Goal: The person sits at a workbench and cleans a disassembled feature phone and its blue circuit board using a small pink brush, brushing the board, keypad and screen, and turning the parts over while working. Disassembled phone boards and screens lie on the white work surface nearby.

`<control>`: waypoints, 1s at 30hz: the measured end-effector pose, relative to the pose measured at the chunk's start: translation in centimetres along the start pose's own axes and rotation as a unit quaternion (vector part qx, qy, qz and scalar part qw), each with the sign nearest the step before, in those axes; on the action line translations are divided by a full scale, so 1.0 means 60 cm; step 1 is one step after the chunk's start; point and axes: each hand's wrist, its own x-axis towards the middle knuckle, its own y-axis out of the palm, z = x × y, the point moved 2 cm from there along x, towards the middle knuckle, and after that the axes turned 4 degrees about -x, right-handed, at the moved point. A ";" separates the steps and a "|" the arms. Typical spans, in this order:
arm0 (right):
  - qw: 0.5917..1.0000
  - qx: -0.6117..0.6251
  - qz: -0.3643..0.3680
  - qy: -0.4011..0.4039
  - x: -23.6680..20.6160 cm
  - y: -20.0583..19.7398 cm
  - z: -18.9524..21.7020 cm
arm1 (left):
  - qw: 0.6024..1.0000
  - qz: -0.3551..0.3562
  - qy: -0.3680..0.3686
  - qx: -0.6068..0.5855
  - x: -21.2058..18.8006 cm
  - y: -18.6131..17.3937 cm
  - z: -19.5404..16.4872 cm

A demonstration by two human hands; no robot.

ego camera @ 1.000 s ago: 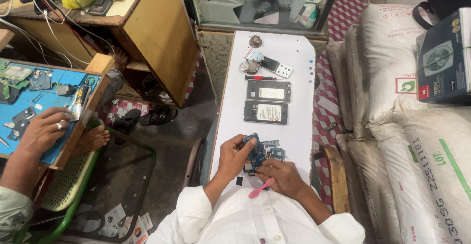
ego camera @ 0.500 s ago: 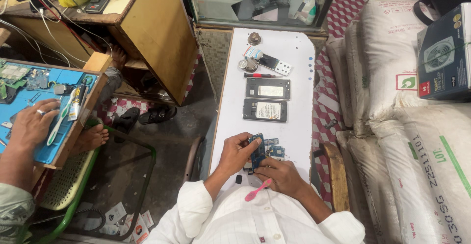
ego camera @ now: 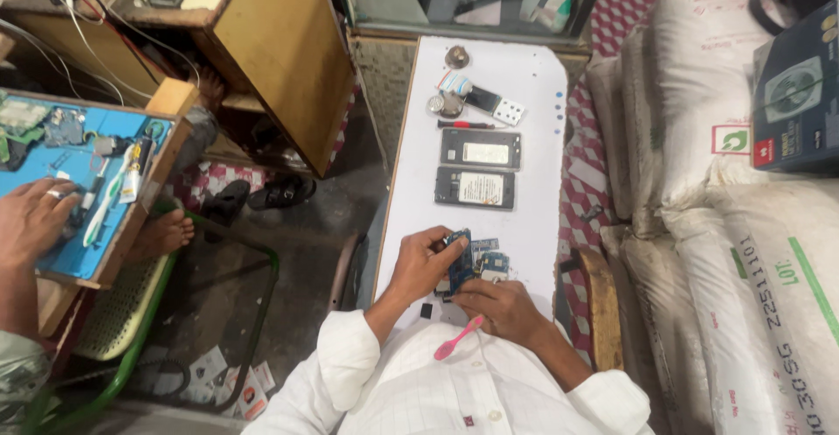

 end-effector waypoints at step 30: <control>1.000 -0.014 0.002 0.012 0.004 0.001 0.003 | 0.993 -0.015 0.077 0.089 -0.010 0.006 -0.017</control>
